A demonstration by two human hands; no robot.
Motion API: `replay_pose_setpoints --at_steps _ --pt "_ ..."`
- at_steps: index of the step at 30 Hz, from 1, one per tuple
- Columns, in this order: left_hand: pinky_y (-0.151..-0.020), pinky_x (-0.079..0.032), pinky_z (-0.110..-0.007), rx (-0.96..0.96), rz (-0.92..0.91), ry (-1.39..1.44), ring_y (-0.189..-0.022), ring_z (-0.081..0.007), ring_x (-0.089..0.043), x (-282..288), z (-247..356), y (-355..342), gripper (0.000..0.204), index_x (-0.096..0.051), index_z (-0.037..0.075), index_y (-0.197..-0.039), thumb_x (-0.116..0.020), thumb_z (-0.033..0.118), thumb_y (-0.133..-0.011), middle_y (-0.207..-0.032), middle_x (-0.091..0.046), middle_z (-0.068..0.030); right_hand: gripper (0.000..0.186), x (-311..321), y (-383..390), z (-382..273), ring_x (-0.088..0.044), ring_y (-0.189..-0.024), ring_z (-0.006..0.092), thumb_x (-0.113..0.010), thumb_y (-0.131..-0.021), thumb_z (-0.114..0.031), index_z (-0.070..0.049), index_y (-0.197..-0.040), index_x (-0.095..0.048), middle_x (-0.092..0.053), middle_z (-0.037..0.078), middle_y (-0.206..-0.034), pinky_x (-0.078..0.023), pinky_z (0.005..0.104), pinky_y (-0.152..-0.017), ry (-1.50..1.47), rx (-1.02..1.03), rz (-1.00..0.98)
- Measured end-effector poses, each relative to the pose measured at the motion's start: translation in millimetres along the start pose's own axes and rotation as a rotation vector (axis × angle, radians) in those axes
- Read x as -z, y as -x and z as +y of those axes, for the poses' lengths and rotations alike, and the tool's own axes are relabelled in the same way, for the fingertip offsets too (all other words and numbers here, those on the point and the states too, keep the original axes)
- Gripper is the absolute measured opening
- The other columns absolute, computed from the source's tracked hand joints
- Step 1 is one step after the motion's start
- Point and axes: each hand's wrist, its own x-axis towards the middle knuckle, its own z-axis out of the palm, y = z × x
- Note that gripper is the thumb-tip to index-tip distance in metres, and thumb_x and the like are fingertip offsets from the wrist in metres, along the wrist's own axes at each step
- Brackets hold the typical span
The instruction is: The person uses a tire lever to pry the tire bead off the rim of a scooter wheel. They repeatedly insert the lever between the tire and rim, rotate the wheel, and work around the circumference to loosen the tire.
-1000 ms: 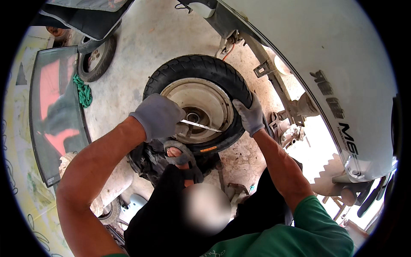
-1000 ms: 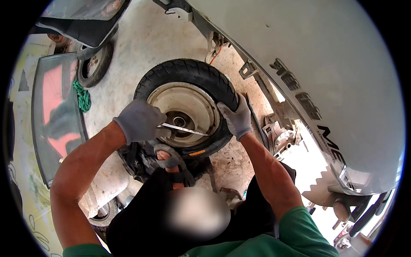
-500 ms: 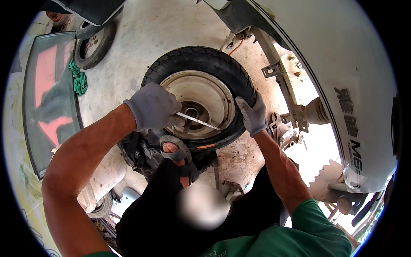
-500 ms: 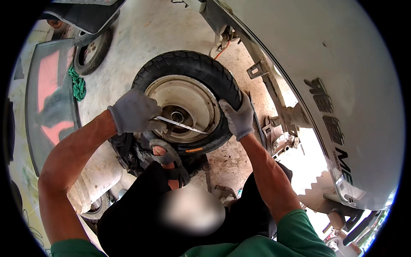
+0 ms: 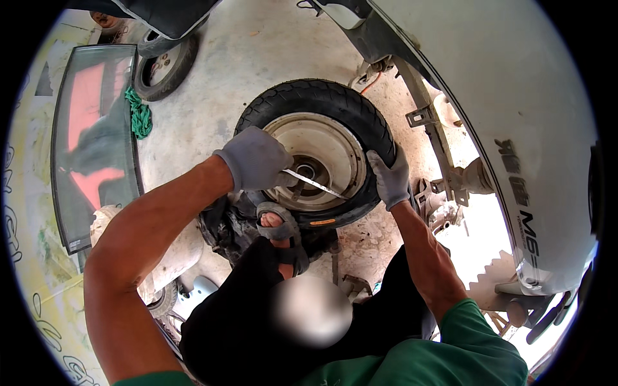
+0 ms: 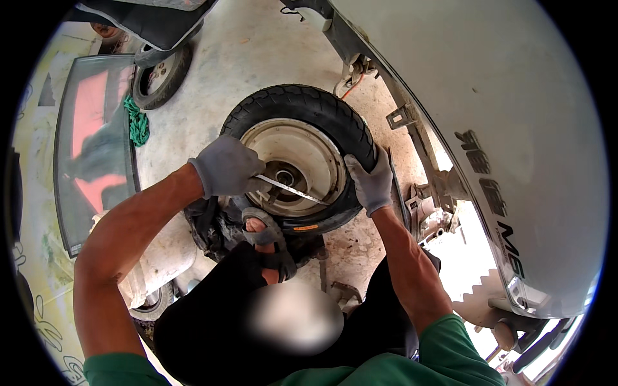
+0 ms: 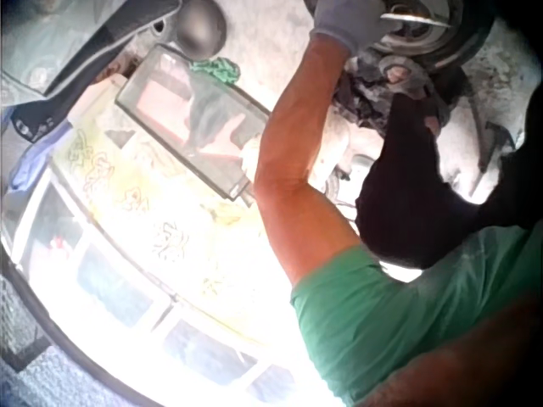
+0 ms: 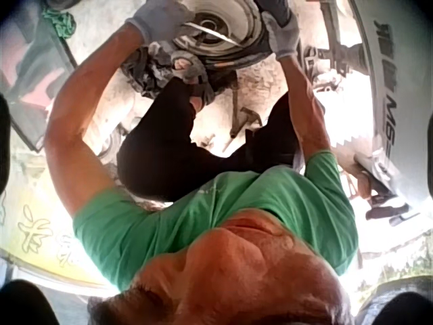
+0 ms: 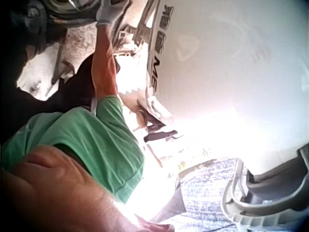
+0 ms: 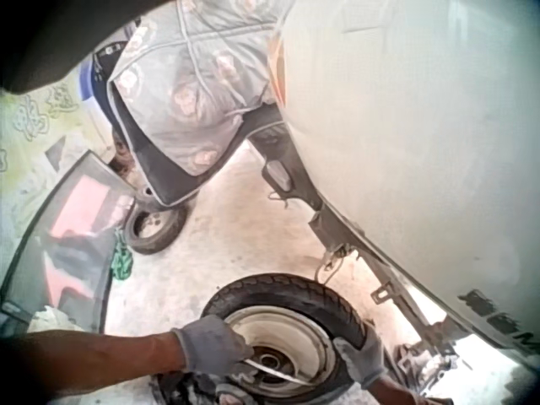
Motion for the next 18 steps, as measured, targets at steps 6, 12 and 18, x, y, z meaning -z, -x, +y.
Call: replay_pose_setpoints --at_steps 6,12,18 --pt "-0.074 -0.055 -0.045 -0.006 0.010 0.027 -0.081 -0.0320 -0.072 4.5 5.0 0.2 0.036 -0.077 0.014 -0.092 -0.066 0.048 -0.093 -0.082 -0.073 -0.0093 0.059 4.2 -2.4 17.0 -0.066 -0.103 0.0169 -0.087 -0.085 -0.023 0.002 -0.130 -0.059 -0.071 0.011 -0.113 -0.053 0.0321 -0.095 -0.070 -0.044 0.000" --pt "-0.074 -0.055 -0.046 0.024 -0.041 0.009 -0.083 -0.0317 -0.072 3.7 0.9 0.6 0.038 -0.078 0.015 -0.093 -0.064 0.050 -0.094 -0.082 -0.073 -0.0090 0.062 -5.2 3.1 -14.4 -0.066 -0.102 0.0178 -0.088 -0.084 -0.025 0.003 -0.131 -0.059 -0.071 0.011 -0.113 -0.053 0.0323 -0.095 0.016 -0.008 0.008" --pt "-0.073 -0.055 -0.046 0.039 -0.028 0.044 -0.082 -0.0323 -0.072 4.4 -1.3 0.6 0.040 -0.078 0.015 -0.094 -0.065 0.052 -0.093 -0.080 -0.073 -0.0104 0.059 -5.4 -0.4 -11.0 -0.066 -0.103 0.0154 -0.084 -0.089 -0.018 0.004 -0.136 -0.056 -0.069 0.011 -0.117 -0.054 0.0293 -0.093 -0.072 -0.025 -0.035"
